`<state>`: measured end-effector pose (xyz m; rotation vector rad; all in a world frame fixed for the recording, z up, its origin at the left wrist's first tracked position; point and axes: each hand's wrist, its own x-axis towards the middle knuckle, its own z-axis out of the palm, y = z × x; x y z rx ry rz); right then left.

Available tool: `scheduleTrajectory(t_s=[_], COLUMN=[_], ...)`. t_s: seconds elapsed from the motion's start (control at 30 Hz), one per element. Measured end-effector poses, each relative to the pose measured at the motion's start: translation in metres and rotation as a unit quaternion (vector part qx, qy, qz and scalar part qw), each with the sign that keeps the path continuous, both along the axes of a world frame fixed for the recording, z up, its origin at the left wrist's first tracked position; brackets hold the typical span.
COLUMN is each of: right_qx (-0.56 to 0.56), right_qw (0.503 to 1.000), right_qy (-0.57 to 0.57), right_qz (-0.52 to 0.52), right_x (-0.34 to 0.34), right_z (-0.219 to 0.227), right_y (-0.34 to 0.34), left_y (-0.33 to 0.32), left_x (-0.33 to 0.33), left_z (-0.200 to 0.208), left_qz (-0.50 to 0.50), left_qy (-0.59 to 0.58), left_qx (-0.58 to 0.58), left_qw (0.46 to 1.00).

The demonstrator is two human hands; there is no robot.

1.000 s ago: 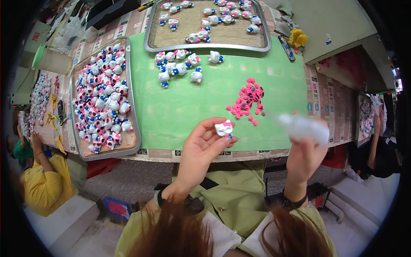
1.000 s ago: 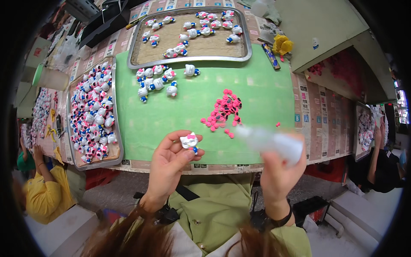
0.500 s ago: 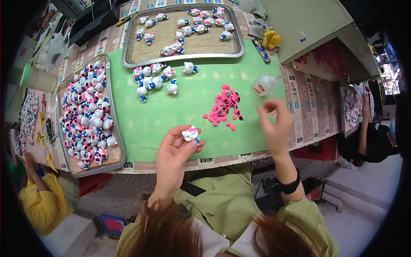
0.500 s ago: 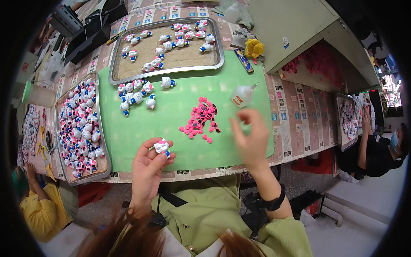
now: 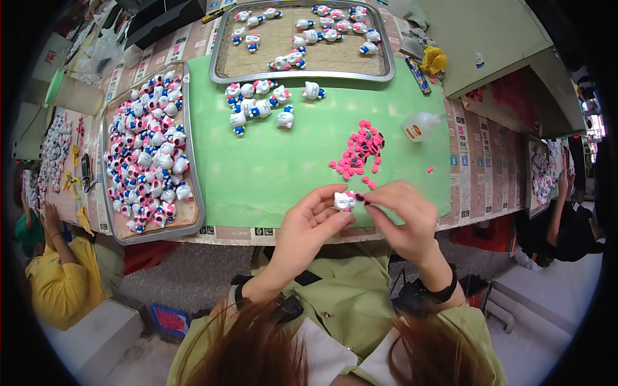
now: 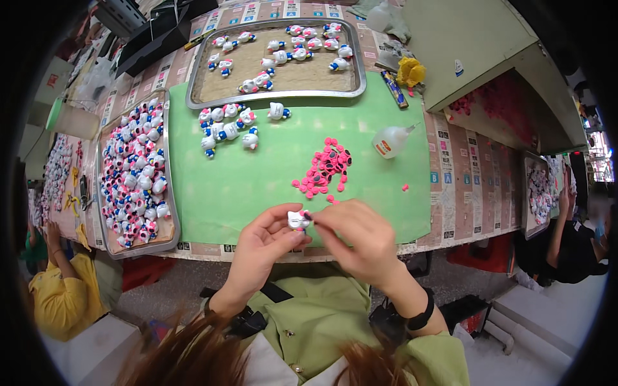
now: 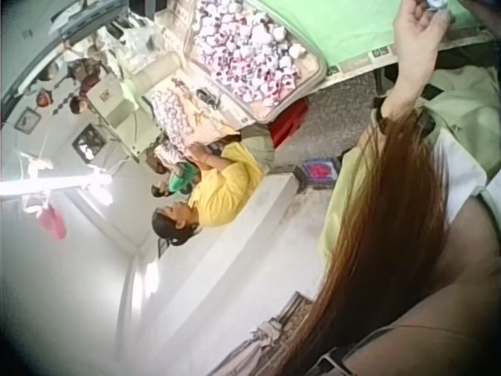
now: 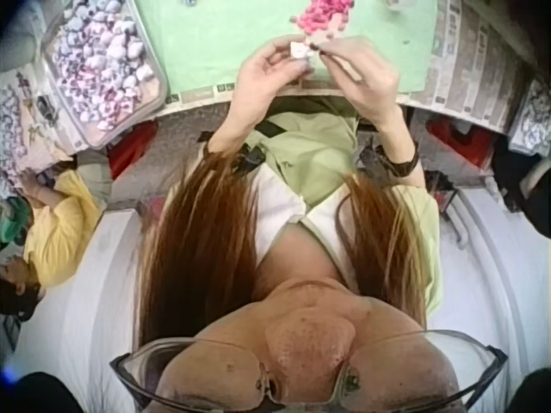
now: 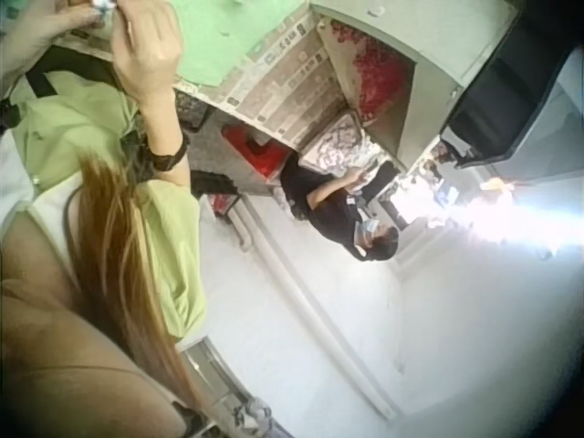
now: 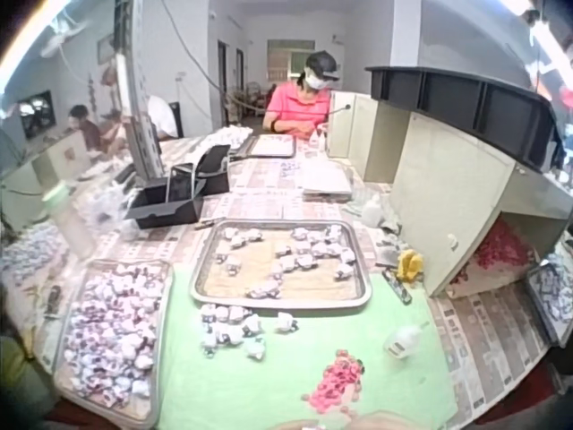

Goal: Assembling small figurines using a glue bottle at a workstation.

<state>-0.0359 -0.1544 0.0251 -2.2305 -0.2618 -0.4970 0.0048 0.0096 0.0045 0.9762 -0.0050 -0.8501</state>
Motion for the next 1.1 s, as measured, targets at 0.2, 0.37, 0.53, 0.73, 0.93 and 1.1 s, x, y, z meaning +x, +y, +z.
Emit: scheduleTrajectory(t_s=[0.2,0.37,0.53,0.73,0.93,1.1], right_qx=[-0.102,-0.093,0.250,0.298,0.284,0.257], right_qw=[0.992,0.994,0.960,0.947,0.957,0.964], right_qy=[-0.051,-0.029,0.122,0.119,0.055,0.066], right_qz=[0.059,0.049,-0.017,0.026,0.010,-0.026], right_x=[0.001,-0.003,-0.009,-0.010,-0.009,-0.012], right_z=[-0.004,-0.007,-0.002,-0.010,-0.009,-0.012], right_y=[0.002,0.004,0.017,0.012,0.019,0.022], left_y=[0.000,0.001,0.004,0.003,0.002,0.006], left_x=[0.000,0.000,0.000,-0.006,-0.012,-0.011], left_z=[0.004,0.006,0.008,0.004,0.007,0.014], left_qz=[-0.008,0.010,0.007,0.052,0.091,0.079], left_qy=[-0.014,-0.040,-0.079,-0.213,-0.318,-0.285], left_qx=[0.010,0.008,-0.020,0.016,0.047,0.084], left_qw=[1.000,0.999,0.997,0.976,0.943,0.951])
